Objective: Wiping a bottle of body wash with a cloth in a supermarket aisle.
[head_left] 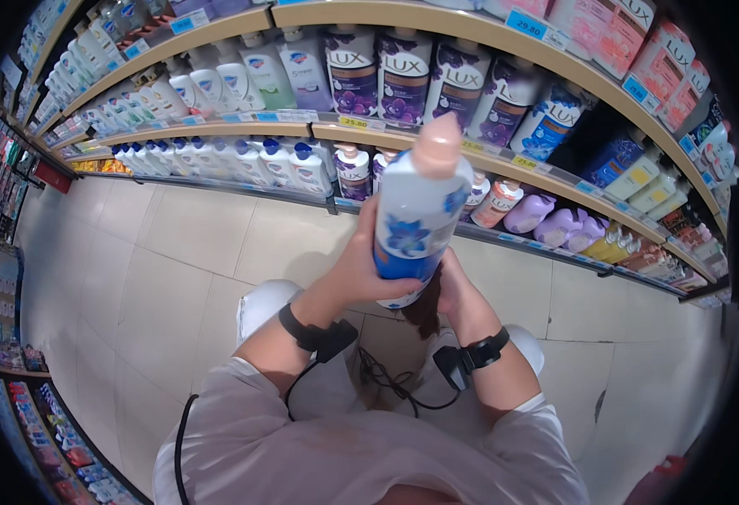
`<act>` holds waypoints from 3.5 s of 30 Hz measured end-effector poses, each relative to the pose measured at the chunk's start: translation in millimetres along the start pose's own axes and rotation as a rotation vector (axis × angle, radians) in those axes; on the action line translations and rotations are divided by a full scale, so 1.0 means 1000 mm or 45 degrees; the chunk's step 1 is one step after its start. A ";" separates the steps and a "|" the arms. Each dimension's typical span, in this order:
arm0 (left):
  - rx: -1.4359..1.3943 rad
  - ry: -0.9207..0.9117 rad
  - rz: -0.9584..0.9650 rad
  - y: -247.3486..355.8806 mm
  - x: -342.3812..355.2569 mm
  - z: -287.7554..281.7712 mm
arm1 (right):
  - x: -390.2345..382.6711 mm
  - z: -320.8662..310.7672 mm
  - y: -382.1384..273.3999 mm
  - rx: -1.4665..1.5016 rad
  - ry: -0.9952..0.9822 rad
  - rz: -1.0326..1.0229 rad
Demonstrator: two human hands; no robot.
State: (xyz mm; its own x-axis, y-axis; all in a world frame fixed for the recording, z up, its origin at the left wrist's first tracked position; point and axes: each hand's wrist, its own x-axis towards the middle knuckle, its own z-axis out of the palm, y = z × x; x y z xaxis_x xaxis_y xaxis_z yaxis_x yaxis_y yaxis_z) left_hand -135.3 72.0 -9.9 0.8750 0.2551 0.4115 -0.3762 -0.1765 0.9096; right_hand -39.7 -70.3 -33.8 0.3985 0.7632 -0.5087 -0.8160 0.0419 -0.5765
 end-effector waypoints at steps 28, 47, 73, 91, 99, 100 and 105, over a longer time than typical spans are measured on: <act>0.501 0.161 0.137 -0.010 -0.004 0.039 | -0.027 0.030 -0.016 -1.327 0.508 -2.305; 0.164 -0.018 -0.060 0.007 -0.004 0.034 | -0.015 -0.005 -0.038 -0.953 0.223 -1.605; -0.099 -0.498 -0.194 0.030 -0.012 0.042 | -0.054 -0.002 -0.068 -0.119 -0.467 -1.044; 0.060 0.135 0.045 -0.002 -0.011 0.055 | -0.063 0.035 -0.002 -1.583 0.658 -2.382; 0.561 0.169 0.310 -0.009 -0.006 0.058 | -0.056 0.047 -0.029 -1.990 0.879 -2.390; 0.541 0.153 0.290 -0.008 -0.006 0.060 | -0.057 0.045 -0.031 -1.967 0.864 -2.453; 0.488 0.129 0.052 -0.003 -0.013 0.062 | -0.061 0.031 -0.038 -1.719 0.727 -2.501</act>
State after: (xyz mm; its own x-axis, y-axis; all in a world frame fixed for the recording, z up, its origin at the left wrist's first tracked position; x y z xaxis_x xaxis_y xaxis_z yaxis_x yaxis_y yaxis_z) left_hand -126.8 10.7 -21.9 0.8199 0.3299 0.4679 -0.2522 -0.5256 0.8125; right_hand -46.1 -98.5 39.5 0.2439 0.1995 0.9490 0.9488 -0.2515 -0.1910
